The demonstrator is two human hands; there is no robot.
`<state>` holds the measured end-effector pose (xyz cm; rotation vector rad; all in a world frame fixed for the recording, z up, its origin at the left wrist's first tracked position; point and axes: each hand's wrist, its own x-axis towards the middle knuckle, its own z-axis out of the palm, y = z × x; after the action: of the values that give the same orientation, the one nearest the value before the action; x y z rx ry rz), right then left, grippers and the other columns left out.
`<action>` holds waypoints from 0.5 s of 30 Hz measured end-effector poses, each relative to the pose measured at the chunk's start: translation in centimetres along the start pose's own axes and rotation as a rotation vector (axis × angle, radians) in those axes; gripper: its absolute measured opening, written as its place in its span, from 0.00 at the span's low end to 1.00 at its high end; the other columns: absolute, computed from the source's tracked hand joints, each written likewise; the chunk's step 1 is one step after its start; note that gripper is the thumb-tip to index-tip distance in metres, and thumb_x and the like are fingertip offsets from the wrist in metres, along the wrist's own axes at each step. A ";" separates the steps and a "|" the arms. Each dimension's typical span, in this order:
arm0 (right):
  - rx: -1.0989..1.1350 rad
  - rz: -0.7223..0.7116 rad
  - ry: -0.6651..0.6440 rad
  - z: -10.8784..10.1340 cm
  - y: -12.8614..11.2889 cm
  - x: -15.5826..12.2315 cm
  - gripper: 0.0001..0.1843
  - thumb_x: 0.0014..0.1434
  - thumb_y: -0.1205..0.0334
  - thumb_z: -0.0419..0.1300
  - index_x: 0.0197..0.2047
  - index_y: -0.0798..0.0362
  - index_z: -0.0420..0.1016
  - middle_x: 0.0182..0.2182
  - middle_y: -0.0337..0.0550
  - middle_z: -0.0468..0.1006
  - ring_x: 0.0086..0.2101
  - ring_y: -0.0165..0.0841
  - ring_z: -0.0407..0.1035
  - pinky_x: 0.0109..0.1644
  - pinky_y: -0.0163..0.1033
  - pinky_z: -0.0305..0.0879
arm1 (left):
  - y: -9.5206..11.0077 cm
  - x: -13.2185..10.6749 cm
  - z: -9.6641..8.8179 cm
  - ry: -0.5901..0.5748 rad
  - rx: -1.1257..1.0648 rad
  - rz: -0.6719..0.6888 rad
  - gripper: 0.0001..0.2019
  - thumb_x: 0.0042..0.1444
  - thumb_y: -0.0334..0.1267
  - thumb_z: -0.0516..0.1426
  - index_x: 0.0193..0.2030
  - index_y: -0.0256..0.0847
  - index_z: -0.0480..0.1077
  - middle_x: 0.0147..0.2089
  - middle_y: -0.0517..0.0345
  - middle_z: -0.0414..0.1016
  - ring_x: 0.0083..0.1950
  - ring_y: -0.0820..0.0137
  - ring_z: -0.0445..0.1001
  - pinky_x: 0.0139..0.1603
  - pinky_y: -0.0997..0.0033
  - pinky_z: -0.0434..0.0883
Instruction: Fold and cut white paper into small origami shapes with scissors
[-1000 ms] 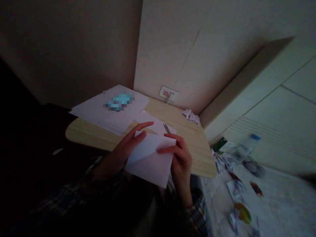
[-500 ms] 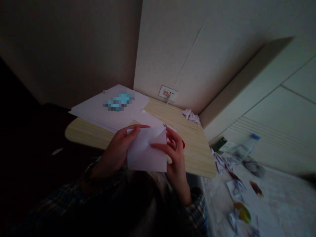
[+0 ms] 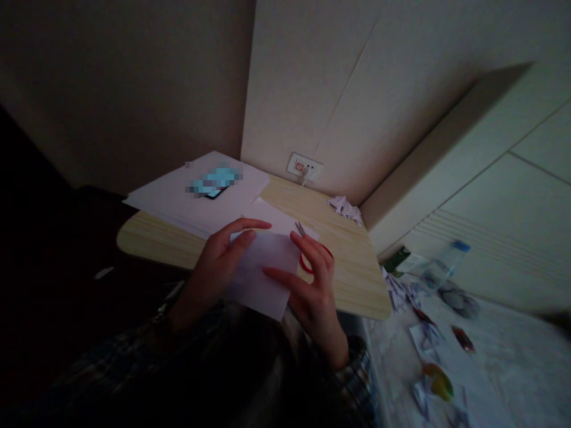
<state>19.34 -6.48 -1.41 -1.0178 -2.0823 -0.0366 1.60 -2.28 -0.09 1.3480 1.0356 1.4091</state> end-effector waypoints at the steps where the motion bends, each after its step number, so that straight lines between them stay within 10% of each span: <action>1: -0.023 -0.029 -0.014 -0.2 -0.2 0.1 0.16 0.62 0.65 0.56 0.49 0.37 0.75 0.63 0.37 0.63 0.62 0.42 0.54 0.65 0.56 0.51 | 0.0 0.0 0.0 0.008 0.010 0.003 0.09 0.56 0.41 0.57 0.39 0.45 0.77 0.44 0.57 0.79 0.49 0.61 0.72 0.49 0.67 0.68; 7: 0.019 -0.113 -0.155 -0.5 -0.4 0.4 0.22 0.64 0.72 0.48 0.55 0.42 0.71 0.52 0.38 0.78 0.59 0.35 0.63 0.68 0.55 0.38 | 0.0 0.0 -0.1 0.046 -0.064 -0.108 0.13 0.55 0.44 0.58 0.45 0.42 0.75 0.42 0.56 0.78 0.35 0.67 0.73 0.31 0.73 0.67; 15: 0.080 -0.074 -0.042 -0.3 0.2 0.1 0.21 0.66 0.64 0.49 0.60 0.41 0.66 0.54 0.40 0.76 0.60 0.37 0.63 0.64 0.54 0.53 | 0.8 -0.1 0.0 -0.055 -0.387 -0.383 0.20 0.44 0.39 0.64 0.46 0.39 0.73 0.32 0.56 0.79 0.27 0.68 0.74 0.26 0.72 0.69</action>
<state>19.65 -6.42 -1.18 -0.9004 -2.1418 0.0312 1.53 -2.58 0.61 0.8497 0.8729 1.1979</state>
